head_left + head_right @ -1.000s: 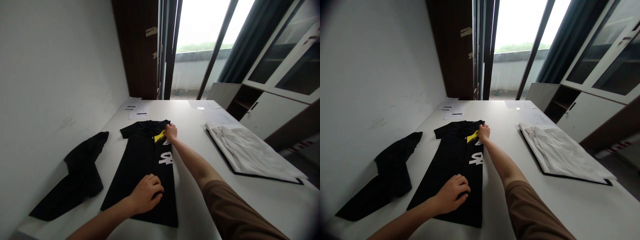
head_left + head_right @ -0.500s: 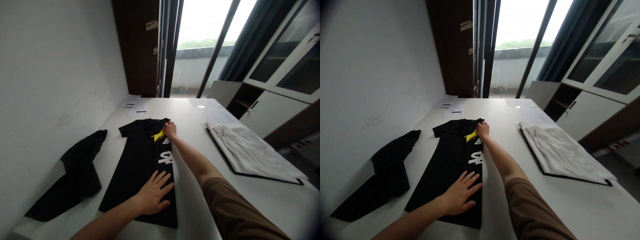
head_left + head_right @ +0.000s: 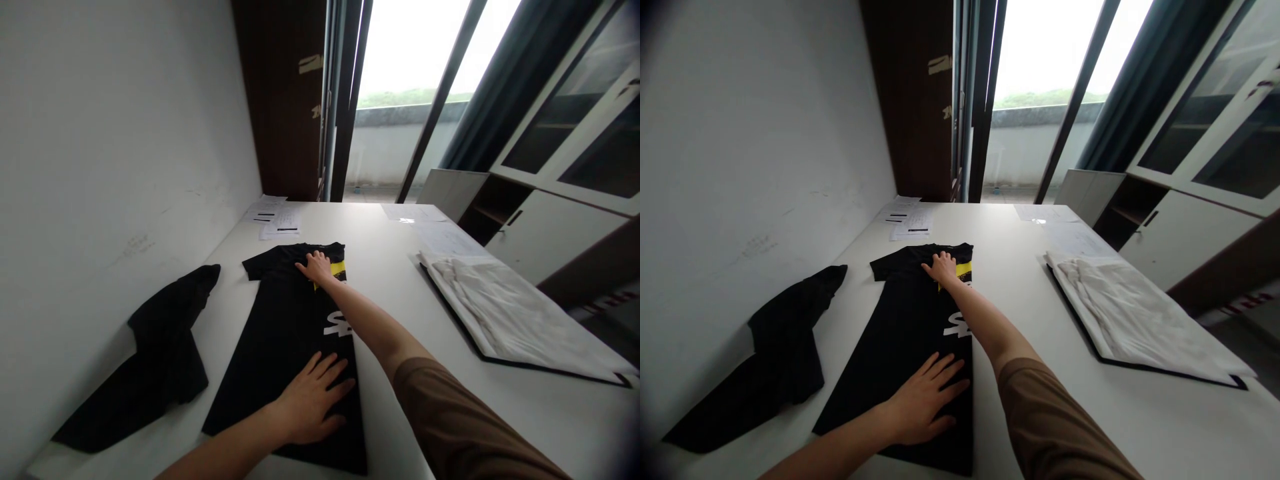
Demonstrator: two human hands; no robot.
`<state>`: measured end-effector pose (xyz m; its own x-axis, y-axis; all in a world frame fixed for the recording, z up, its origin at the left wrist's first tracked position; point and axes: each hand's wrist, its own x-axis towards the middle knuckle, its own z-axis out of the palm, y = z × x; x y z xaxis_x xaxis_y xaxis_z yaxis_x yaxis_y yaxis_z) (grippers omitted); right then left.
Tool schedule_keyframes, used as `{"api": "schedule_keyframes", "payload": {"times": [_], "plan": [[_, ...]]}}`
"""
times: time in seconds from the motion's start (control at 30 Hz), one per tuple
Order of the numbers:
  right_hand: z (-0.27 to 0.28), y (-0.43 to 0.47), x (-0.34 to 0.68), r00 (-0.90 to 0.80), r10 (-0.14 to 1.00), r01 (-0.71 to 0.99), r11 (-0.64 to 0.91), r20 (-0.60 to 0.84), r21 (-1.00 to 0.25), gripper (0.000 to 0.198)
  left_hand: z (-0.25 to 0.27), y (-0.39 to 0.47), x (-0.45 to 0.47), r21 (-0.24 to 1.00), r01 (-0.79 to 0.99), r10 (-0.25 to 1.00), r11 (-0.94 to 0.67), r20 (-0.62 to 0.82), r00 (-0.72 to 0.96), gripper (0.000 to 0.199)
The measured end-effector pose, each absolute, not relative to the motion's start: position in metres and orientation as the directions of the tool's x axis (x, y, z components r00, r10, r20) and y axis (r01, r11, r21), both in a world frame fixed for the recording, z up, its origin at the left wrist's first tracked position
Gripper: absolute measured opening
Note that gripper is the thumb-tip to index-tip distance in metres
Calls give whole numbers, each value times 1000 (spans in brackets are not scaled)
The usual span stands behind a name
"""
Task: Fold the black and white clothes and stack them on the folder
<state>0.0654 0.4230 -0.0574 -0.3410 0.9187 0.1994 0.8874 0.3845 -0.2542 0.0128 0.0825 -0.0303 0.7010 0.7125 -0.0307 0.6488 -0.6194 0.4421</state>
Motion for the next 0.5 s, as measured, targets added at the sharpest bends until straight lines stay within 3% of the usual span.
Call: {"api": "schedule_keyframes", "payload": {"times": [0.2,0.37,0.5], "plan": [[-54,432,45,-237,960,915,272,149,-297,30,-32,83,11,420,649,701,-634,-40,712,70],[-56,436,41,-184,939,893,284,291,-351,32,-33,83,10,406,649,697,-644,-38,716,70],[-69,436,42,-290,932,874,351,219,-336,41,-33,84,8,411,641,692,-648,-36,721,71]]}}
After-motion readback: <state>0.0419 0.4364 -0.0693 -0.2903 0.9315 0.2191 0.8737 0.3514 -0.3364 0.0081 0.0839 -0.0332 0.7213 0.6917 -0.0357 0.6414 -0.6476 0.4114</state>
